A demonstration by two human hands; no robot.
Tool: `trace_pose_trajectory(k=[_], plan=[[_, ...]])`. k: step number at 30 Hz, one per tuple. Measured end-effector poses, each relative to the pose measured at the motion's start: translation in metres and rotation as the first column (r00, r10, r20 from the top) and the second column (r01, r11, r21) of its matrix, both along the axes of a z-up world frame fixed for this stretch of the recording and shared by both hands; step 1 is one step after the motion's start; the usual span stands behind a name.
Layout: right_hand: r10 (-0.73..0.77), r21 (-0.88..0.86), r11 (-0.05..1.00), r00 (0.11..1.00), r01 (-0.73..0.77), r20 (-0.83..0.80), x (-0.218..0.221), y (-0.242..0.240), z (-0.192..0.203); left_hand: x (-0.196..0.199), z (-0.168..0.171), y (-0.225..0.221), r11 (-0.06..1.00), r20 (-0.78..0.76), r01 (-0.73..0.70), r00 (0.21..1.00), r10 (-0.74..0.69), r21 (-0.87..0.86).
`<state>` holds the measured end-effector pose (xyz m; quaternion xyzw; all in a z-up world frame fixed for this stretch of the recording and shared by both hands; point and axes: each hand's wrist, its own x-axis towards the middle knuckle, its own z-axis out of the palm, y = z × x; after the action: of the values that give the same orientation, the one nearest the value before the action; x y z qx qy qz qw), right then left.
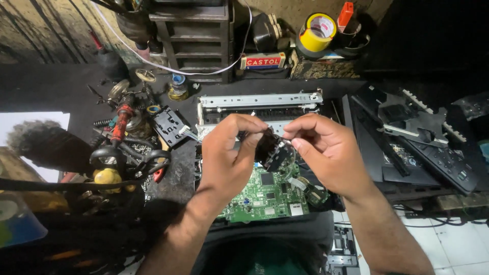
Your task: The person is disassembling a printer, specifically disconnecting ribbon cables and removing the print head carriage for inspection or repair.
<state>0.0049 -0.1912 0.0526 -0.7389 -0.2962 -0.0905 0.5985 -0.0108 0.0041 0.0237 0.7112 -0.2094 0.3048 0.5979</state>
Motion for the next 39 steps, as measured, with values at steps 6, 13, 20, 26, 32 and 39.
trace_pose_trajectory(k=[6, 13, 20, 26, 32, 39], plan=[[-0.022, -0.260, 0.961, 0.968, 0.089, 0.248, -0.005, 0.000, 0.008, -0.005, 0.008, -0.002, 0.999, -0.116, -0.026, 0.993, 0.022, -0.031], [-0.023, -0.309, 0.946, 0.975, 0.093, 0.222, 0.002, -0.007, 0.005, -0.001, 0.002, -0.006, 0.999, -0.153, -0.034, 0.988, 0.037, 0.024], [0.101, -0.144, 0.983, 0.989, -0.115, -0.104, 0.001, -0.022, 0.006, 0.012, -0.008, -0.026, 0.853, 0.385, -0.370, 0.896, 0.222, 0.369], [0.037, -0.141, 0.987, 0.968, -0.074, -0.249, 0.014, -0.036, 0.010, 0.029, 0.015, -0.045, 0.866, 0.530, -0.386, 0.830, 0.175, 0.318], [-0.022, 0.037, 0.999, 0.916, 0.040, -0.400, 0.033, -0.043, -0.012, 0.044, 0.014, -0.054, 0.885, 0.544, -0.352, 0.827, 0.142, 0.304], [-0.154, 0.193, 0.937, 0.843, 0.290, -0.515, 0.057, -0.059, -0.048, 0.014, 0.010, -0.012, 0.841, 0.149, -0.176, 0.982, 0.116, 0.511]])
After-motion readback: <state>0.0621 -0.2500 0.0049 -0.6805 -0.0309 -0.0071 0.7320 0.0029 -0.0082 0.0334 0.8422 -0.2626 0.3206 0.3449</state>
